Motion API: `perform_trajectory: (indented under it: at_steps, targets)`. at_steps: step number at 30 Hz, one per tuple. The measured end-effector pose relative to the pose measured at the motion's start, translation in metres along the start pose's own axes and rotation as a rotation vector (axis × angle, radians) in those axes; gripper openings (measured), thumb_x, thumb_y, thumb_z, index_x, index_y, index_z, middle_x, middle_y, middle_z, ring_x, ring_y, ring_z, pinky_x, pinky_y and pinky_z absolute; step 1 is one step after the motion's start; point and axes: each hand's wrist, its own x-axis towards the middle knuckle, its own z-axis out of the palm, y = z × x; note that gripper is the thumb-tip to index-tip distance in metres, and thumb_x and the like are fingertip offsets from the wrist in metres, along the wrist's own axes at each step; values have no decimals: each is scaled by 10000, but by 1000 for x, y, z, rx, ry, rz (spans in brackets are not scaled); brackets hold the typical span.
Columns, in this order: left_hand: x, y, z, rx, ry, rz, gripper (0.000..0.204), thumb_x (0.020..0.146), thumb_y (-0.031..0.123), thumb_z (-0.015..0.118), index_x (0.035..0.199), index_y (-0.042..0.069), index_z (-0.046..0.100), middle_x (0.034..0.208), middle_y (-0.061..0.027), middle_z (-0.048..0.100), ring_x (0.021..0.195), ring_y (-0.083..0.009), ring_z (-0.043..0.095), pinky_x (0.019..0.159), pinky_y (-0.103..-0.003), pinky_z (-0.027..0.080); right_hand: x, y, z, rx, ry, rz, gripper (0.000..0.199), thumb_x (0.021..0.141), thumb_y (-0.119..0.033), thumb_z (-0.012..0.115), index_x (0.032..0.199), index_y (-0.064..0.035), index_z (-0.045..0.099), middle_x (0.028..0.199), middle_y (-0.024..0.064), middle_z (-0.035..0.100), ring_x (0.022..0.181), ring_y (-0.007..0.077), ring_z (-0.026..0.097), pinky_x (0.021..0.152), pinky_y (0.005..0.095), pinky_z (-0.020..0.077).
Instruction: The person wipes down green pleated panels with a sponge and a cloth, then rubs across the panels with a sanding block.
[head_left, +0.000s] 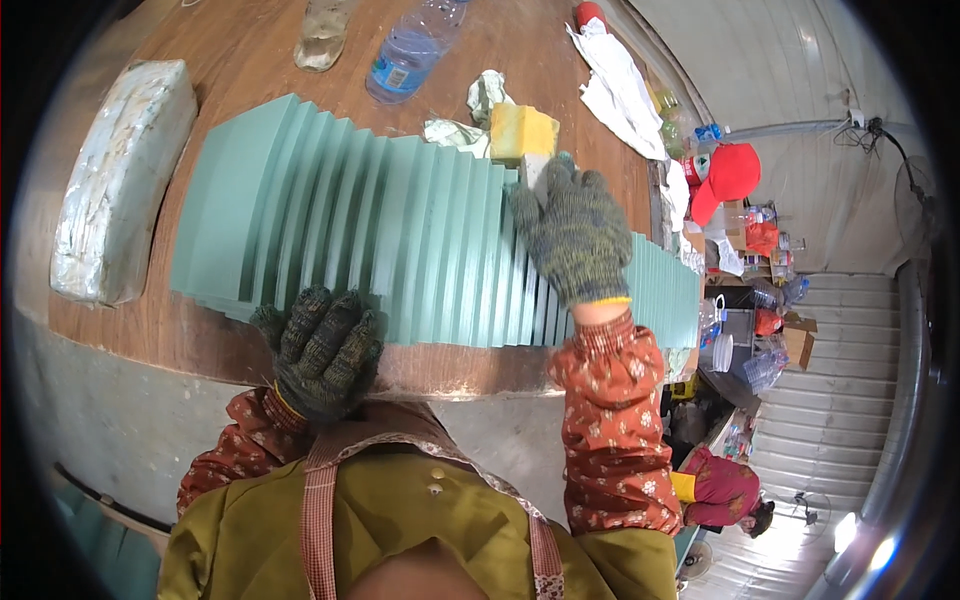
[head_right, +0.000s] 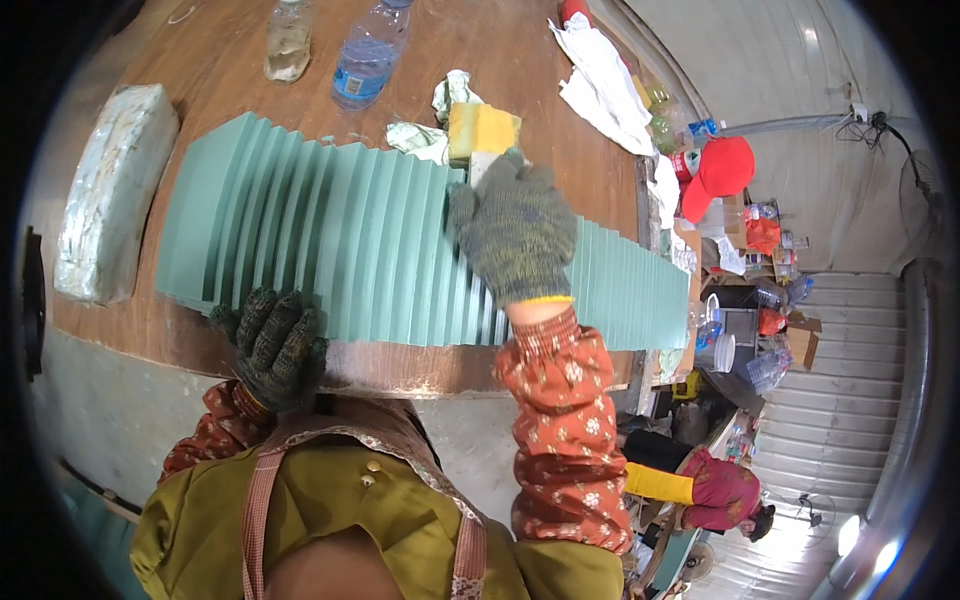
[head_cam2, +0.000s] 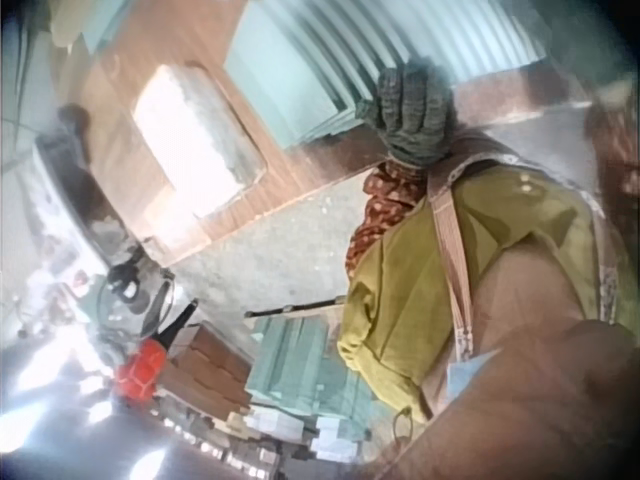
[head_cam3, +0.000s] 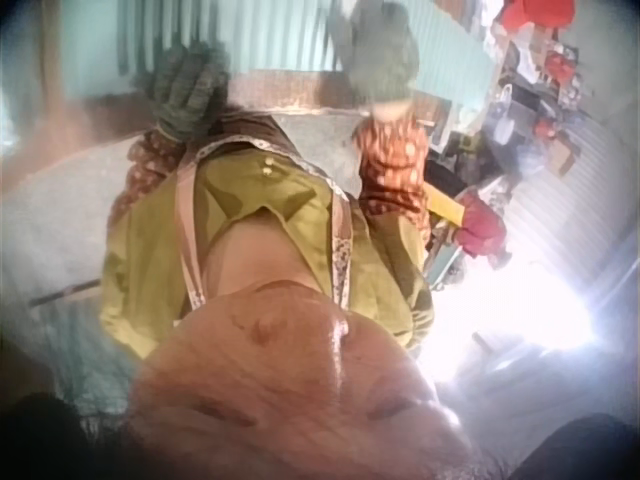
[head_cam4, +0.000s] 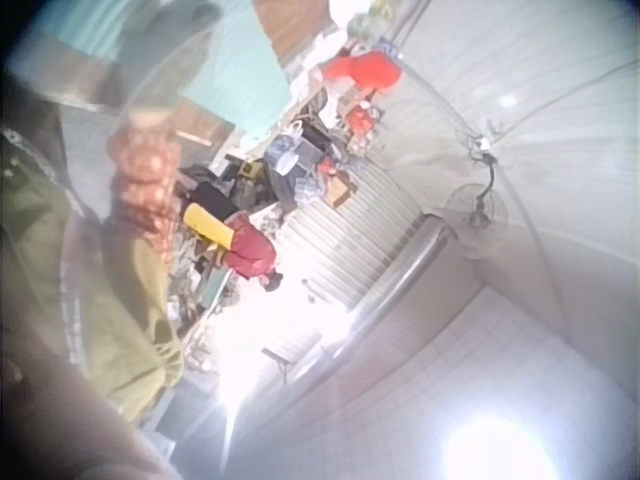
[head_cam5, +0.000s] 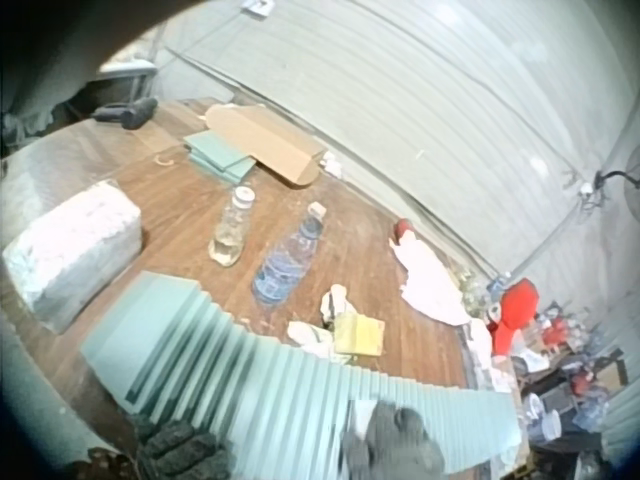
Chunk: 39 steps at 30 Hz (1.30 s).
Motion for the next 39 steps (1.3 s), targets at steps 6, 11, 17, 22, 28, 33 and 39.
perform_trajectory:
  at_steps: [6,11,17,22,28,33,39]
  targets:
    - [1,-4,1,-5,32,66,333,840,164,561,1144,48,634,1183,-169,614,1241,-384,470,1111,-586,144,-118,1,-7,61,110,-154,563,924,-480,502,1203,9,486,936,148,462,640,217,584,453,337,518]
    - [1,-2,-2,5,27,58,322,835,169,580,1129,51,640,1185,-157,617,1229,-390,482,1110,-585,152,-86,5,-3,124,109,-151,574,927,-470,496,1244,7,468,950,169,493,706,282,608,508,379,518]
    - [4,0,5,16,53,71,310,834,178,593,1113,52,644,1196,-159,609,1217,-391,490,1101,-581,191,2,20,14,36,34,60,622,915,-530,482,1261,-17,539,1109,235,604,877,369,643,706,433,533]
    - [4,-3,2,30,72,73,293,841,180,582,1094,47,644,1164,-167,615,1184,-392,505,1074,-570,250,-100,26,19,119,142,-138,605,933,-464,493,1256,47,460,1047,269,556,761,352,650,550,403,554]
    - [1,-3,3,55,51,82,295,864,191,563,1117,54,627,1165,-154,610,1169,-379,510,1054,-559,284,-119,25,8,155,91,-121,554,922,-419,526,1236,33,464,986,218,510,693,343,634,493,389,542]
    - [2,3,4,16,18,-3,301,822,235,602,1079,99,679,1156,-111,636,1204,-343,509,1123,-585,134,-10,42,17,66,31,23,607,925,-468,476,1279,24,465,1008,224,589,827,332,646,655,436,539]
    - [-4,-5,3,40,62,0,298,825,230,597,1076,93,684,1139,-118,647,1189,-352,515,1111,-586,173,-55,36,20,101,72,-129,588,925,-437,491,1285,22,427,1047,221,545,792,337,633,570,419,541]
